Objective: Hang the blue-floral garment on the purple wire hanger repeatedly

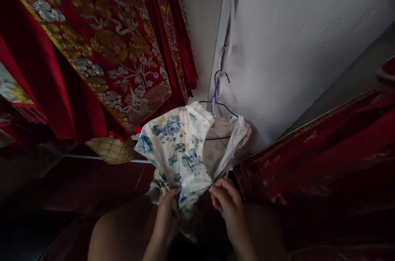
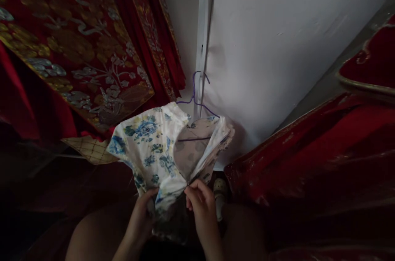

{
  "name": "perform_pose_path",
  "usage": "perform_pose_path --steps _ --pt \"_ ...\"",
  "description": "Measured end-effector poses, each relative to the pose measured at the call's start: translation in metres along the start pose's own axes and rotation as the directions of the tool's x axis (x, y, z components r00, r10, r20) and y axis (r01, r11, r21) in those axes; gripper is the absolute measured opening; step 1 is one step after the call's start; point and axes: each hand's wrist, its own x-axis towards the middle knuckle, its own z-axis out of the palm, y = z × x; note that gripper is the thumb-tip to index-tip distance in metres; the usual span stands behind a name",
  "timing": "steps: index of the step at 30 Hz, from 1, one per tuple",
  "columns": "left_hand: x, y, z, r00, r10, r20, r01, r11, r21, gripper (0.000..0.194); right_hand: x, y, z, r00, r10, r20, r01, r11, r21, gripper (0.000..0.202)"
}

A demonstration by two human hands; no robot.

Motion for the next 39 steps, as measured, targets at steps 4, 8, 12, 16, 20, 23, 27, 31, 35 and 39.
perform_pose_path --steps 4,8,12,16,20,23,27,31,35,39 --pt "0.010 -0.012 -0.005 0.895 0.401 -0.196 -0.402 0.915 0.040 0.044 -0.009 0.005 -0.005 0.999 0.010 -0.035 -0.012 0.999 -0.044 0.040" --pt "-0.004 -0.018 0.003 0.715 0.672 0.193 -0.696 0.659 0.284 0.028 -0.011 0.005 -0.001 1.000 0.007 0.003 -0.007 0.998 -0.067 0.043" --pt "-0.018 -0.014 0.030 0.630 0.577 0.519 -0.766 0.571 0.295 0.017 -0.009 -0.001 0.004 0.998 0.024 0.057 -0.021 0.998 -0.061 0.046" --pt "-0.018 -0.011 0.048 0.582 0.604 0.545 -0.800 0.545 0.251 0.005 -0.009 -0.002 0.000 0.999 0.037 0.031 -0.036 0.998 -0.058 0.046" --pt "-0.018 -0.013 0.054 0.545 0.543 0.639 -0.816 0.517 0.257 0.020 0.005 -0.014 -0.008 0.998 -0.016 -0.054 0.014 1.000 -0.027 0.040" --pt "-0.018 -0.017 0.055 0.528 0.464 0.711 -0.818 0.504 0.279 0.016 0.033 -0.043 -0.007 0.983 -0.141 -0.122 0.138 0.990 -0.032 0.034" --pt "-0.012 -0.023 0.055 0.525 0.412 0.745 -0.834 0.424 0.354 0.014 0.079 -0.091 0.008 0.945 -0.286 -0.158 0.292 0.956 0.015 0.026" --pt "-0.001 -0.023 0.057 0.562 0.332 0.757 -0.814 0.384 0.435 0.014 0.100 -0.114 0.027 0.915 -0.363 -0.179 0.375 0.926 0.038 0.023" --pt "0.006 0.005 0.064 0.544 0.304 0.782 -0.813 0.423 0.401 0.010 0.098 -0.106 0.032 0.912 -0.372 -0.172 0.390 0.918 0.080 0.020" --pt "0.011 0.066 0.089 0.404 0.600 0.690 -0.907 0.359 0.219 0.016 0.090 -0.096 0.027 0.892 -0.425 -0.156 0.437 0.898 0.051 0.020"
